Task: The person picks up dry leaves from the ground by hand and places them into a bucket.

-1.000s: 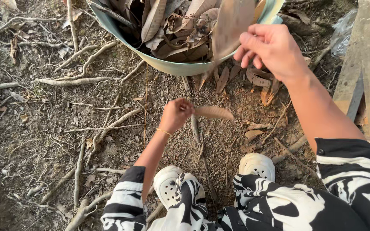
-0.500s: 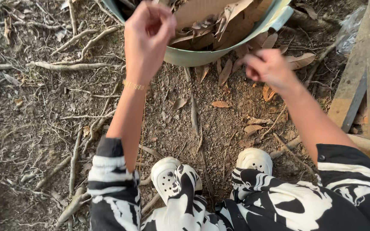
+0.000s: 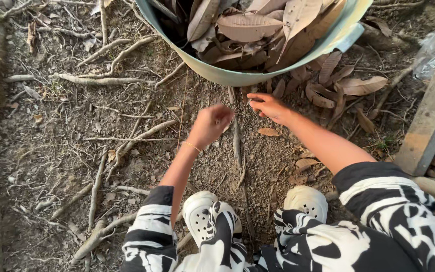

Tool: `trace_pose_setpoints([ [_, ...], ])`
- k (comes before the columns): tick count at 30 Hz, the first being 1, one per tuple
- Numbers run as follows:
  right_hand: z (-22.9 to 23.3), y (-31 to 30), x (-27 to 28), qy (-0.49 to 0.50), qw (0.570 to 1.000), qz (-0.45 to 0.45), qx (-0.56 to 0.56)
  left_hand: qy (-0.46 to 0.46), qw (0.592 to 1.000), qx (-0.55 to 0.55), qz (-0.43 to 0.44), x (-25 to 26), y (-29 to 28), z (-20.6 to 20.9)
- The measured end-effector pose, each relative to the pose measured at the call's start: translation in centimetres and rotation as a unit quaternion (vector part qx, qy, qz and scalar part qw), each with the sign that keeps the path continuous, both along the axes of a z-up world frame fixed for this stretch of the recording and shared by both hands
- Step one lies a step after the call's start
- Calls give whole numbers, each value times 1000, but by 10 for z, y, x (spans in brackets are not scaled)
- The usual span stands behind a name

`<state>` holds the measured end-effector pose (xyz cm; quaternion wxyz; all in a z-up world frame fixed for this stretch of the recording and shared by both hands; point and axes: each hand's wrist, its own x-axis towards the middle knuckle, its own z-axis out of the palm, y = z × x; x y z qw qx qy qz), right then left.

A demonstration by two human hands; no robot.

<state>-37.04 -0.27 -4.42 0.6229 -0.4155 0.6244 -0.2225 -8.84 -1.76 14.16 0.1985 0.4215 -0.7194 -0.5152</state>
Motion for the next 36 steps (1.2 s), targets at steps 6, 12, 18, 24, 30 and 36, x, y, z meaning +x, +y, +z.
trace_pose_setpoints([
  [6,16,1,-6,40,990,-129,40,-220,965,-141,-28,20,26,-91],
  [12,107,35,-34,269,958,97,5,-293,947,-124,-52,17,28,-121],
  [18,251,42,-55,-31,938,333,-92,-287,949,-119,-46,14,24,-143],
  [24,348,36,-74,-249,934,112,-230,-195,977,-85,-29,-8,25,-76],
  [30,372,12,-65,-277,926,-70,-247,-51,991,-119,-14,-44,8,53],
  [36,315,38,-92,-318,914,-52,-245,65,979,-191,-21,-48,-41,169],
])
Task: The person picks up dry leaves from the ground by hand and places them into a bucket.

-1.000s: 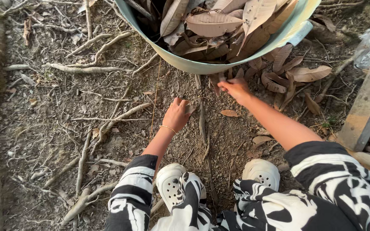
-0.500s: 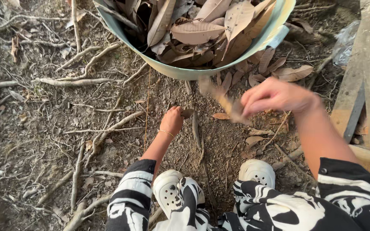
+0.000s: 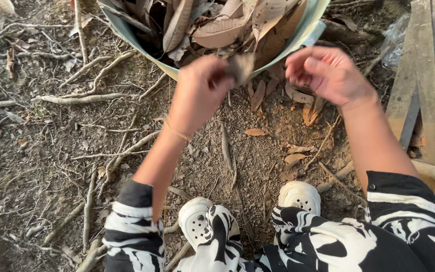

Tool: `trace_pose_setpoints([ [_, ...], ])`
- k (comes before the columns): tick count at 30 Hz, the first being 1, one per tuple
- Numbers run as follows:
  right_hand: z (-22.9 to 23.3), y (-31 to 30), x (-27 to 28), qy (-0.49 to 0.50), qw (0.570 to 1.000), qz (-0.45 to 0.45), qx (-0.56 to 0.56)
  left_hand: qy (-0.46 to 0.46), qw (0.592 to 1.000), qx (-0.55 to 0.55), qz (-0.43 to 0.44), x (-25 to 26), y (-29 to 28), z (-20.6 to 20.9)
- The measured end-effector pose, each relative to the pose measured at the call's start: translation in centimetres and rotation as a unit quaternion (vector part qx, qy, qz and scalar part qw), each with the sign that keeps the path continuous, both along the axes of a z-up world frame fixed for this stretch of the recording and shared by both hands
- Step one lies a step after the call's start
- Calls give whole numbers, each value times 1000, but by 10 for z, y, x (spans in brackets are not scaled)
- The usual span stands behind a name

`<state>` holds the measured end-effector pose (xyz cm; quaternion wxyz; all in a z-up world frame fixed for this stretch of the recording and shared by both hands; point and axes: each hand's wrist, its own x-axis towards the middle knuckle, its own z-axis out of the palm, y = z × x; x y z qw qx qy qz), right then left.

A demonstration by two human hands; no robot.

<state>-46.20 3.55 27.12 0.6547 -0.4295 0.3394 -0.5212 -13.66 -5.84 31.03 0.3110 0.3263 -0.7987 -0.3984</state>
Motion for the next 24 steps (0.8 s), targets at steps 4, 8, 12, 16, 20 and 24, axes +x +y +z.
trace_pose_setpoints([
  [4,-63,0,-10,106,987,10,122,1,998,-69,16,-13,-44,19],
  [8,-118,-7,0,341,925,34,162,-33,947,-303,104,-12,-61,24],
  [12,-176,-20,15,504,843,32,183,-23,988,-128,88,-8,-42,24],
  [16,-218,-34,19,659,741,76,-106,-4,986,-57,-158,0,-3,1],
  [20,-224,-42,23,733,640,232,6,-205,942,125,-233,-5,21,-57],
  [24,-222,-36,20,719,673,167,-42,-329,887,133,-295,-23,58,-146],
])
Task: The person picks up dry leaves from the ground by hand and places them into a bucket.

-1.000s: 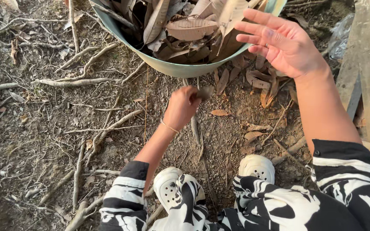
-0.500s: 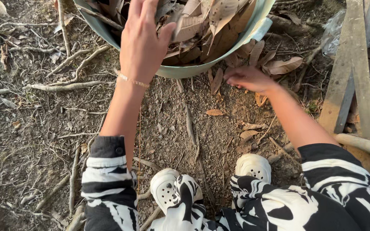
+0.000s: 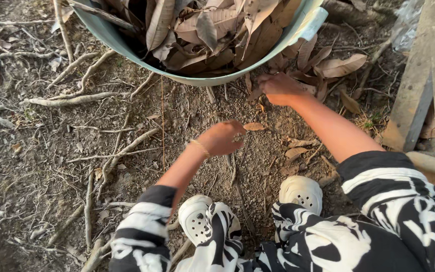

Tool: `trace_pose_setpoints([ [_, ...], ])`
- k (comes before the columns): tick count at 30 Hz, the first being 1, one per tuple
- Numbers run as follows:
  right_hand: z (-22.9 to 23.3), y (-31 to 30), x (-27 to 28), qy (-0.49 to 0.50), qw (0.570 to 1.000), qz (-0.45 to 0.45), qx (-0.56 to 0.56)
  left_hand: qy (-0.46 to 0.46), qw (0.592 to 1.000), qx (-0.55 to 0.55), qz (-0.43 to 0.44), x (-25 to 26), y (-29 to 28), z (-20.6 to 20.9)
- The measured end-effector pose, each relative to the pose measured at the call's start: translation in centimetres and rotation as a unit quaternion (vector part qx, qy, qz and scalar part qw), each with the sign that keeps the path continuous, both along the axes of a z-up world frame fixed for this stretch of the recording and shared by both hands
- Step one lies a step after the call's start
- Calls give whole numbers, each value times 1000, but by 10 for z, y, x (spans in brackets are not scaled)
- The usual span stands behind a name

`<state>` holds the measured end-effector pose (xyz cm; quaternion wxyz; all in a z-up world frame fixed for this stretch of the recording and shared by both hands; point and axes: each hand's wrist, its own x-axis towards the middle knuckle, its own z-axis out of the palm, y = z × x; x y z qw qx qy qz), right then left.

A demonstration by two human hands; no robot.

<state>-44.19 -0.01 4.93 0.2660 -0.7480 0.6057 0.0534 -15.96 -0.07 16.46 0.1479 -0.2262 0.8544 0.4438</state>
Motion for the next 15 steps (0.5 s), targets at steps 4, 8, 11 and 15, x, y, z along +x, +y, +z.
trace_pose_setpoints([
  [4,40,16,1,-44,999,-1,-5,-89,992,-65,-59,-10,36,-65],
  [8,132,29,1,-141,960,-52,238,-41,985,-151,-69,-11,52,-104],
  [11,211,33,-15,-415,895,11,164,-38,979,-185,-79,-13,54,-127],
  [15,265,17,-8,-605,792,-53,59,11,966,-250,-60,-10,48,-148],
])
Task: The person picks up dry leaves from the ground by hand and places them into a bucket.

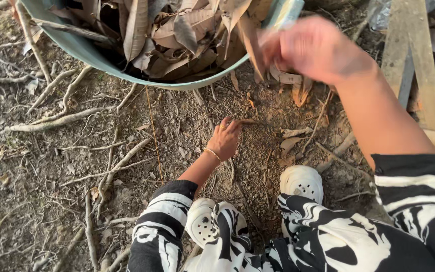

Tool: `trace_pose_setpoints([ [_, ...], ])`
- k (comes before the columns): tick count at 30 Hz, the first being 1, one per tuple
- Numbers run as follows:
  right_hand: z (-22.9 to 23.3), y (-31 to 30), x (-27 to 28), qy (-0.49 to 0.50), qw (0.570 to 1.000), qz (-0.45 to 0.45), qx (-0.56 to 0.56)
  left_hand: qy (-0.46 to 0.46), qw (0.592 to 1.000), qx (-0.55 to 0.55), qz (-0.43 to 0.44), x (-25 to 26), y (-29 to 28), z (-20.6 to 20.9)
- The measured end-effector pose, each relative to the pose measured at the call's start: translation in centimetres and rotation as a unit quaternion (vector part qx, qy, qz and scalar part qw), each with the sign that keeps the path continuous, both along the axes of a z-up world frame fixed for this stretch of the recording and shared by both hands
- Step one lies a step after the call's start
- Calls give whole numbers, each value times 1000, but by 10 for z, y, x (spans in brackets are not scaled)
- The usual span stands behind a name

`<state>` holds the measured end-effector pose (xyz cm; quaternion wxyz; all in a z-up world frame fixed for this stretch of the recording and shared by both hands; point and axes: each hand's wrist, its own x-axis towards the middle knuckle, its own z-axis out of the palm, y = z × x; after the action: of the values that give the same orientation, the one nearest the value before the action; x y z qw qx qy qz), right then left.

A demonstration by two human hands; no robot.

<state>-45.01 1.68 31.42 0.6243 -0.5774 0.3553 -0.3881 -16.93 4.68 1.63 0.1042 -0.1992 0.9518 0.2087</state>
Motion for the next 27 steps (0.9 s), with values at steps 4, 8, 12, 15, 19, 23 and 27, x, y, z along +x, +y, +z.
trace_pose_setpoints([
  [4,2,-10,8,-124,978,-156,67,-15,1000,12,-2,-1,-2,25],
  [8,-24,33,-20,-130,980,-131,70,198,975,81,64,-13,-5,109],
  [12,-90,95,-44,35,954,-274,119,378,921,71,68,-21,-33,218],
  [15,-147,139,-47,244,914,-257,195,419,899,-113,59,-23,-78,271],
  [19,-195,189,-17,523,820,-73,218,375,897,-185,145,-33,-140,291],
  [23,-202,213,6,601,756,5,259,383,868,-280,147,-35,-143,271],
  [27,-209,229,8,638,735,21,230,436,895,-80,58,-48,-92,233],
])
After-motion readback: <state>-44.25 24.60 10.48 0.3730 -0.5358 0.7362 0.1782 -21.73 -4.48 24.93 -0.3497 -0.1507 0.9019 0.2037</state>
